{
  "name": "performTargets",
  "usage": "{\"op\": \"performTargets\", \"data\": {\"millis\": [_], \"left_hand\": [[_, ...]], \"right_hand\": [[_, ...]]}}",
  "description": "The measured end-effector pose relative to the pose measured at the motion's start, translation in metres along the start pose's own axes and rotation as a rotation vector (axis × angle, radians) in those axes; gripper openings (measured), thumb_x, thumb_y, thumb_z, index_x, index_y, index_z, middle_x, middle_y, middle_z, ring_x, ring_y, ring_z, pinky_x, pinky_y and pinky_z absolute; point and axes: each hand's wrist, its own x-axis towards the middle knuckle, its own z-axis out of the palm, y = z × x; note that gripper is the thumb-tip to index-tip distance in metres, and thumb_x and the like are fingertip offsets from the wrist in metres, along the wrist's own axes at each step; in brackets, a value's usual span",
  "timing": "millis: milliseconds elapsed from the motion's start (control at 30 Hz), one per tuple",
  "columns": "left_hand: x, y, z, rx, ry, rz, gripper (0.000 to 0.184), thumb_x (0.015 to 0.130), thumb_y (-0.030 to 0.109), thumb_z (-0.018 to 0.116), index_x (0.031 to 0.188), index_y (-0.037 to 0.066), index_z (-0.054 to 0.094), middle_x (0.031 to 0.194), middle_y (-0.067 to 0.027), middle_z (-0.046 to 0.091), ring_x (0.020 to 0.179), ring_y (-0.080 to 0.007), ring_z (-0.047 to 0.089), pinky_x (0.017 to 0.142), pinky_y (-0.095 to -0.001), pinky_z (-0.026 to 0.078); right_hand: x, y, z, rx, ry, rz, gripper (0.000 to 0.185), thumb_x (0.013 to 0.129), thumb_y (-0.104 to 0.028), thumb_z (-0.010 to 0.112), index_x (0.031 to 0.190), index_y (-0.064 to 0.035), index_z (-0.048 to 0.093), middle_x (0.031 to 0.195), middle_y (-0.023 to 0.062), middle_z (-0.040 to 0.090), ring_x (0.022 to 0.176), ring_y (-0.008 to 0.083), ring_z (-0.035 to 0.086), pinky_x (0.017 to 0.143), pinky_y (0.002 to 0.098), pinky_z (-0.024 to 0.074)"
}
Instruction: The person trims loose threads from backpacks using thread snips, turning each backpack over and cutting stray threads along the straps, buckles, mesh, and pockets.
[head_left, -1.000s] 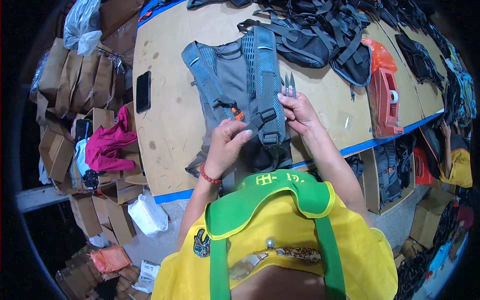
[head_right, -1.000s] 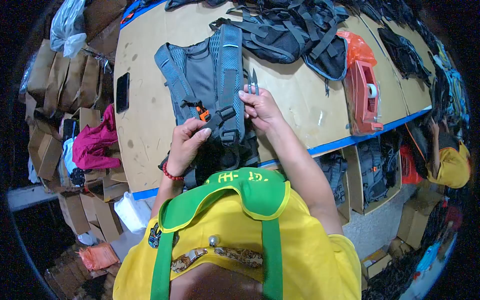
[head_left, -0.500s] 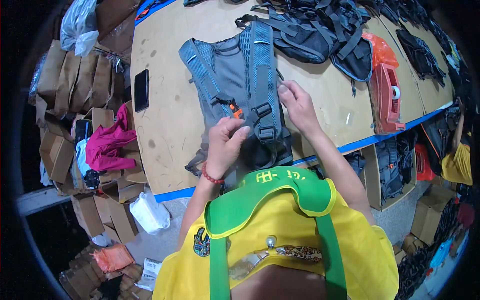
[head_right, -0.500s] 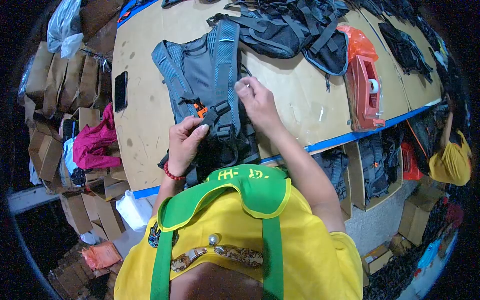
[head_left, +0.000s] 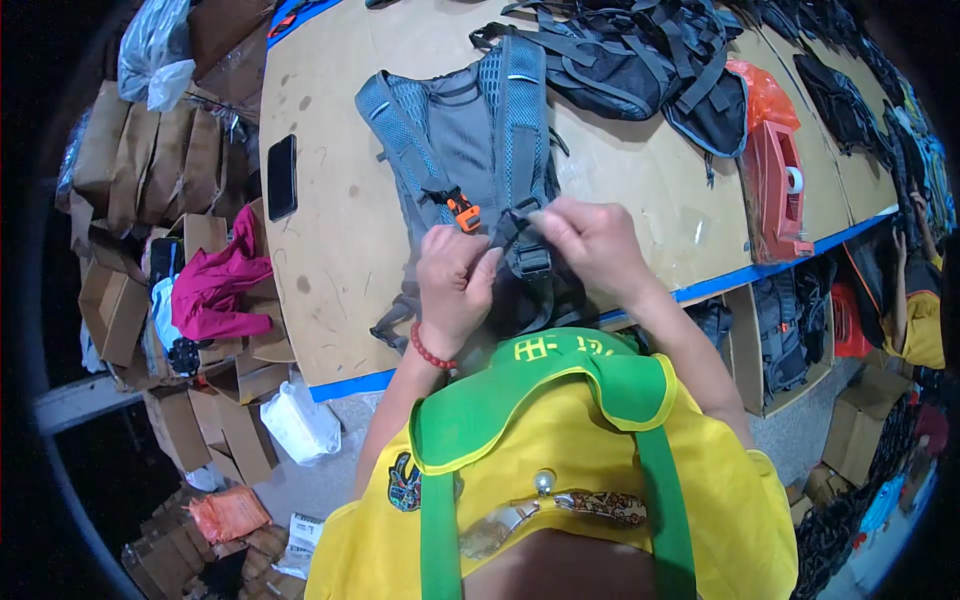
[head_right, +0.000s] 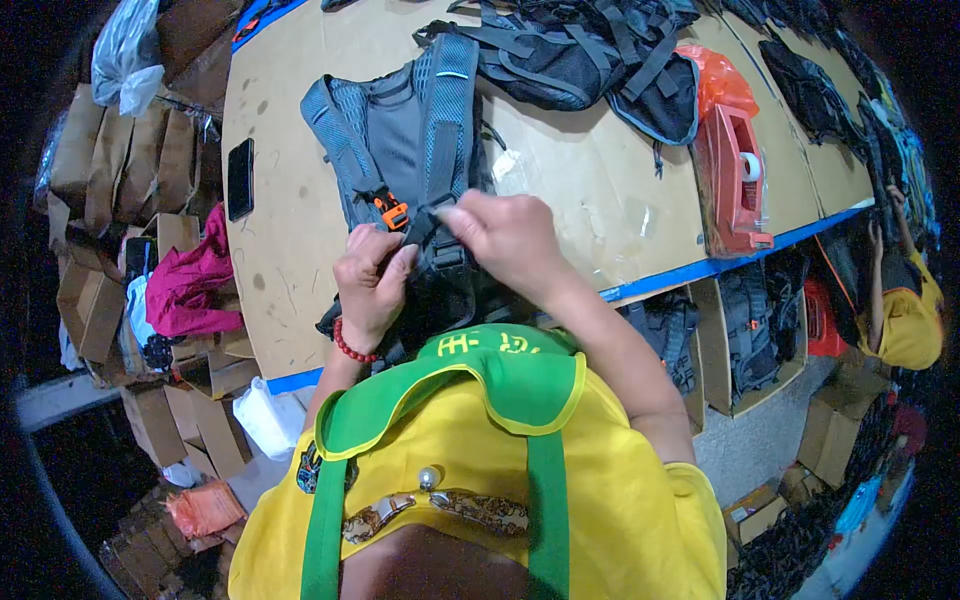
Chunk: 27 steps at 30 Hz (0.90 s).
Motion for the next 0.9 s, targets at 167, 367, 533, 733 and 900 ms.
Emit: {"op": "performTargets", "data": {"millis": [167,367,533,733,900], "left_hand": [[-0.008,-0.01,-0.008,-0.339,0.052,-0.365,0.008,0.075,0.006,0.063,0.079,-0.001,0.061,0.069,-0.0062,0.059,0.062,-0.0169,0.053,0.06,-0.0282,0.042],[-0.004,-0.027,-0.02,-0.922,0.188,-0.724,0.007,0.078,0.003,0.062,0.085,0.001,0.062,0.073,-0.0016,0.062,0.061,-0.0068,0.054,0.057,-0.0199,0.043],[-0.002,-0.021,-0.02,-0.987,0.105,-0.697,0.01,0.078,0.004,0.063,0.088,0.001,0.062,0.075,-0.0006,0.062,0.064,-0.0062,0.055,0.059,-0.0194,0.043],[-0.002,-0.003,-0.022,-0.815,-0.185,-0.576,0.014,0.081,0.008,0.062,0.091,-0.001,0.063,0.075,0.0019,0.059,0.067,-0.0041,0.052,0.062,-0.0185,0.041],[-0.005,-0.003,-0.02,-0.682,-0.298,-0.478,0.02,0.081,0.016,0.063,0.089,-0.003,0.064,0.077,0.001,0.059,0.07,-0.0057,0.051,0.064,-0.0207,0.041]], "right_hand": [[-0.008,0.038,-0.006,0.455,0.134,0.216,0.032,0.09,-0.031,0.051,0.079,-0.0019,0.059,0.052,-0.0053,0.041,0.044,0.0058,0.037,0.041,0.023,0.0306],[-0.037,0.05,-0.013,1.022,0.034,0.599,0.027,0.085,-0.029,0.058,0.077,-0.0036,0.059,0.057,-0.0053,0.045,0.053,0.0025,0.039,0.047,0.0178,0.0282],[-0.036,0.012,0.012,0.836,0.013,0.451,0.016,0.079,-0.018,0.066,0.084,-0.0032,0.061,0.061,-0.0066,0.05,0.054,0.0009,0.042,0.047,0.0158,0.0302],[-0.035,0.011,0.017,0.859,-0.141,0.46,0.012,0.082,-0.016,0.061,0.086,-0.0048,0.059,0.062,-0.0077,0.046,0.047,0.0004,0.037,0.041,0.0168,0.0268],[-0.036,0.019,0.006,0.998,-0.231,0.631,0.022,0.079,-0.027,0.066,0.079,-0.0064,0.059,0.058,-0.0079,0.043,0.047,0.0016,0.038,0.041,0.0181,0.0273]]}}
